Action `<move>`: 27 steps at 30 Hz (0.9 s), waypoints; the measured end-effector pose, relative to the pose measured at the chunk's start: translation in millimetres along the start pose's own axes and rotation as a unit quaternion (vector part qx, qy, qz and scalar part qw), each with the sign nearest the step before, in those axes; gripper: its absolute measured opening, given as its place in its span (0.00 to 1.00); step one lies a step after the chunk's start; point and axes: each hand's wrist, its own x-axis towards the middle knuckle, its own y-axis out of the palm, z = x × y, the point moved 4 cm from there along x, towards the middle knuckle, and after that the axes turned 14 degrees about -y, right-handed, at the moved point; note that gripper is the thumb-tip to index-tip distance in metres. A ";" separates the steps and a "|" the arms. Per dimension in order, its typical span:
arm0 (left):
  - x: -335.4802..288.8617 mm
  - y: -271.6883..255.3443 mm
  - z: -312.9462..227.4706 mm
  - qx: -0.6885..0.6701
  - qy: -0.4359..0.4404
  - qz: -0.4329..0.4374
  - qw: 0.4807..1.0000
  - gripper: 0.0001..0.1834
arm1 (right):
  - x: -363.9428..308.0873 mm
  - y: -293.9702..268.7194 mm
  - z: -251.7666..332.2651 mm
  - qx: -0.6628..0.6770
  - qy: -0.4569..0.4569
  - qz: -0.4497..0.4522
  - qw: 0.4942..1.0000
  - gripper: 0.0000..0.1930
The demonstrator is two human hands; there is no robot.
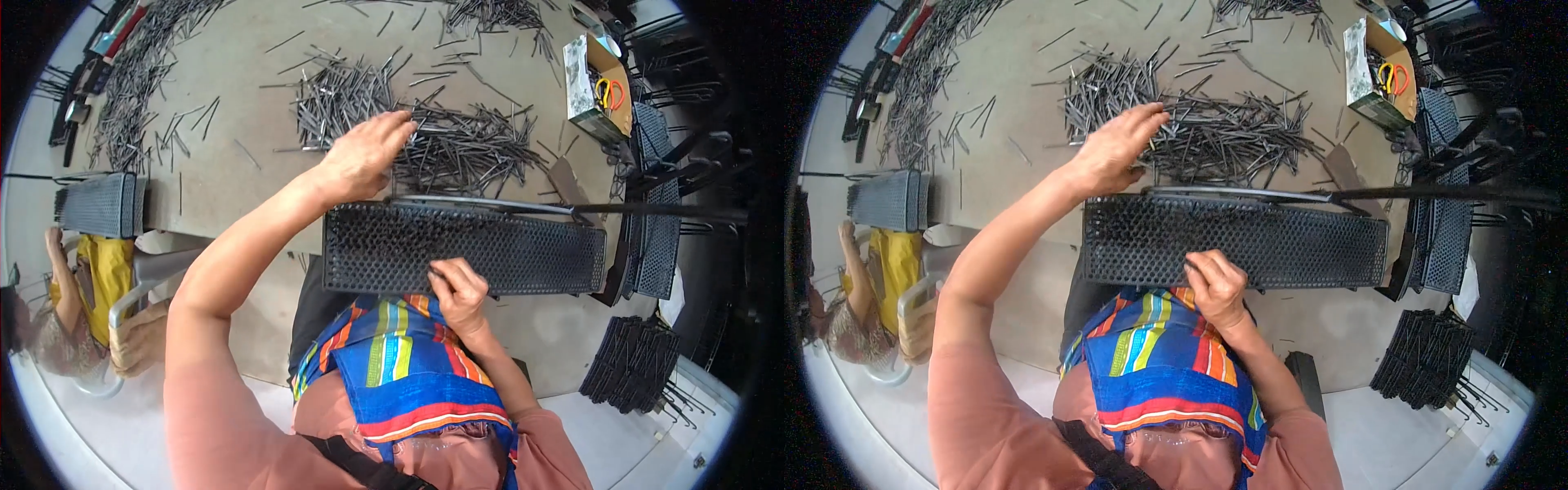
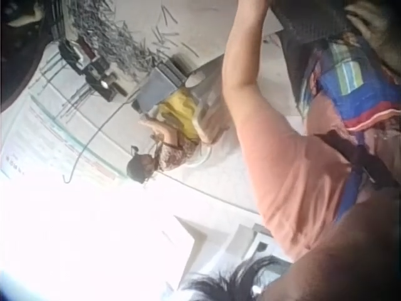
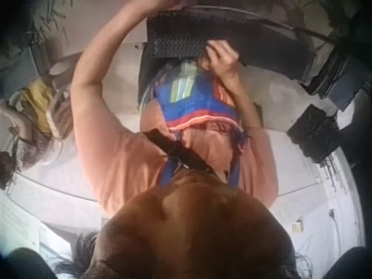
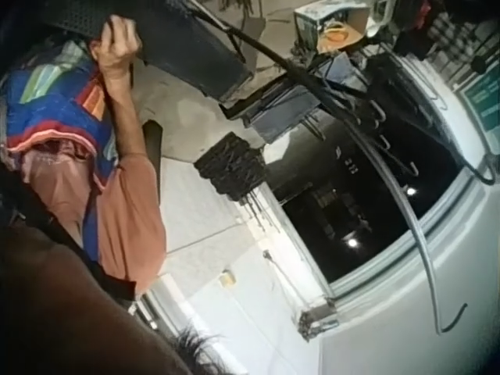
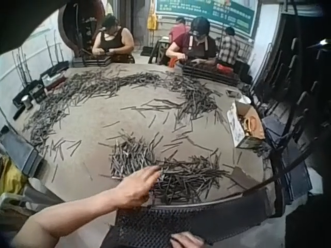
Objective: Manually inserting thin metal rods into a perforated metal grid or plate structure.
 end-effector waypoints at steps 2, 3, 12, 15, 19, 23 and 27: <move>17.1 31.1 13.9 0.131 0.010 0.072 0.989 0.55 | 4.2 -0.8 -0.8 -0.001 -0.015 0.002 1.000 0.10; 23.8 43.6 19.7 0.187 0.023 0.120 0.975 0.61 | 5.4 -0.6 -1.1 0.008 -0.010 0.003 1.000 0.10; 59.0 39.1 69.6 0.204 -0.021 0.163 0.965 0.52 | 7.7 0.2 -10.7 0.015 0.013 0.029 0.999 0.09; 56.9 44.8 63.5 0.236 -0.001 0.117 0.965 0.48 | 10.9 -0.7 -9.7 0.014 0.004 0.030 0.999 0.09; 57.3 62.7 53.7 0.262 -0.001 0.067 0.963 0.46 | 10.7 0.7 -11.5 0.009 0.004 0.031 0.999 0.08; 60.0 69.5 54.1 0.232 -0.075 0.092 0.965 0.41 | 12.7 -0.3 -7.3 0.001 -0.013 0.021 1.000 0.08; 55.3 76.3 54.3 0.180 -0.060 0.091 0.978 0.33 | 11.8 1.0 -5.0 -0.020 -0.024 0.016 0.999 0.08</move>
